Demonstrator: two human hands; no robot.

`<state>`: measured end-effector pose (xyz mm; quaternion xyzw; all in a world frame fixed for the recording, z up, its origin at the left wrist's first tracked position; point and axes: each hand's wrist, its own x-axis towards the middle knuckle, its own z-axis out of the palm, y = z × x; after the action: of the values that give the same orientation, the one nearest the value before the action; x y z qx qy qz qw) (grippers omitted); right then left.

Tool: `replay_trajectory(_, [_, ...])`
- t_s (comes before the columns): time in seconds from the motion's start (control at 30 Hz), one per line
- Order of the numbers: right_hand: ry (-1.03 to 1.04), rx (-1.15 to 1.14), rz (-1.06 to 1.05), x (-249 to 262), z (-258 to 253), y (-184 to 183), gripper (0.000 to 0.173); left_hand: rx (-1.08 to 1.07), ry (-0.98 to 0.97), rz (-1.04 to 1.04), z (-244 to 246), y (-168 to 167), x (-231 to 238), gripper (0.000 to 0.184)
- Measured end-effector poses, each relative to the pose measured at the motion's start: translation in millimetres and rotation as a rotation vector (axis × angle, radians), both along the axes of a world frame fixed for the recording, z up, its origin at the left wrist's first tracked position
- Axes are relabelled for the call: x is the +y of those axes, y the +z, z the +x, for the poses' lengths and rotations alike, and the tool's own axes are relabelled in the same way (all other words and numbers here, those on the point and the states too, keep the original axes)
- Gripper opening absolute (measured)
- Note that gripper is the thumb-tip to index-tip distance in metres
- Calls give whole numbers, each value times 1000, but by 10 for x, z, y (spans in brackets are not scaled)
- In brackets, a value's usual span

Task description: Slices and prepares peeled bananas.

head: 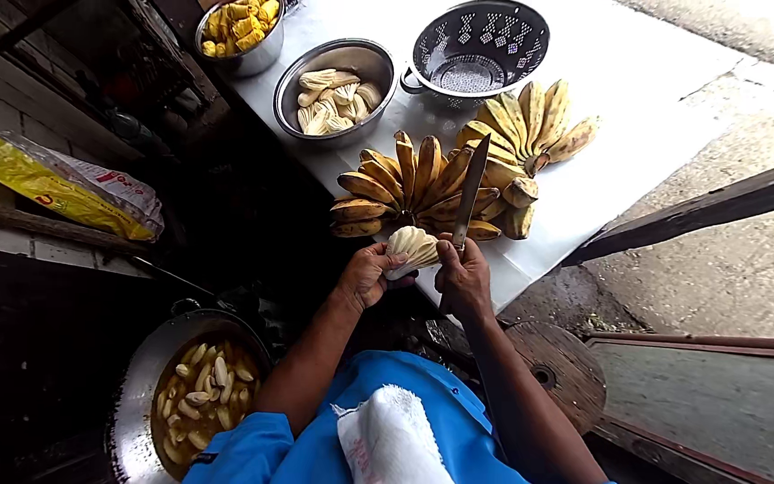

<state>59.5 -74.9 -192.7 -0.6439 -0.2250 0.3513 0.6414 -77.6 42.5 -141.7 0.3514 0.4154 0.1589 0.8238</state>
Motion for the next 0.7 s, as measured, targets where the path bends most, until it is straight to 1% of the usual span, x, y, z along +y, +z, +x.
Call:
replay_trajectory(0.03, [-36,-37,-26,-28,49,-28,36,3,8,10,71,84,107,25])
replay_trajectory(0.1, [-88,-26,-46,-117,145,-76,39,-64,41,64,250,279,477,25])
replay_trajectory(0.17, [-130,18,-32,-222,211,-86,41,-176,107,241,442,537,1018,25])
replay_trajectory(0.2, [-154,36,-21,-266,228,-77,42,-191,177,357,522,670,1321,30])
replay_trajectory(0.23, [-171,45,-12,-307,237,-68,43,-158,287,460,585,776,1603,37])
replay_trajectory(0.27, [-181,46,-3,-339,244,-58,43,-106,414,523,615,836,1826,48])
replay_trajectory(0.3, [-186,43,15,-355,254,-47,43,-64,519,530,611,858,1962,60])
replay_trajectory(0.33, [-182,35,37,-360,270,-34,43,-30,616,498,607,844,1994,63])
replay_trajectory(0.37, [-171,25,56,-356,285,-23,41,5,696,450,605,784,1934,61])
replay_trajectory(0.43, [-130,7,79,-314,303,-3,37,77,778,321,593,564,1647,55])
replay_trajectory(0.5, [-71,-22,83,-231,316,30,40,110,768,158,602,302,1378,47])
replay_trajectory(0.53, [-30,-44,84,-182,326,47,42,106,739,89,630,173,1297,38])
replay_trajectory(0.57, [15,-72,86,-121,344,69,44,88,705,48,677,58,1248,28])
replay_trajectory(0.6, [70,-99,82,-50,371,97,48,54,653,42,731,-27,1220,23])
replay_trajectory(0.63, [135,-122,53,26,407,133,51,19,583,65,778,-92,1203,26])
replay_trajectory(0.67, [202,-140,7,112,450,169,52,4,532,106,830,-134,1184,35])
replay_trajectory(0.7, [266,-179,-55,207,496,196,52,9,499,157,881,-165,1166,48])
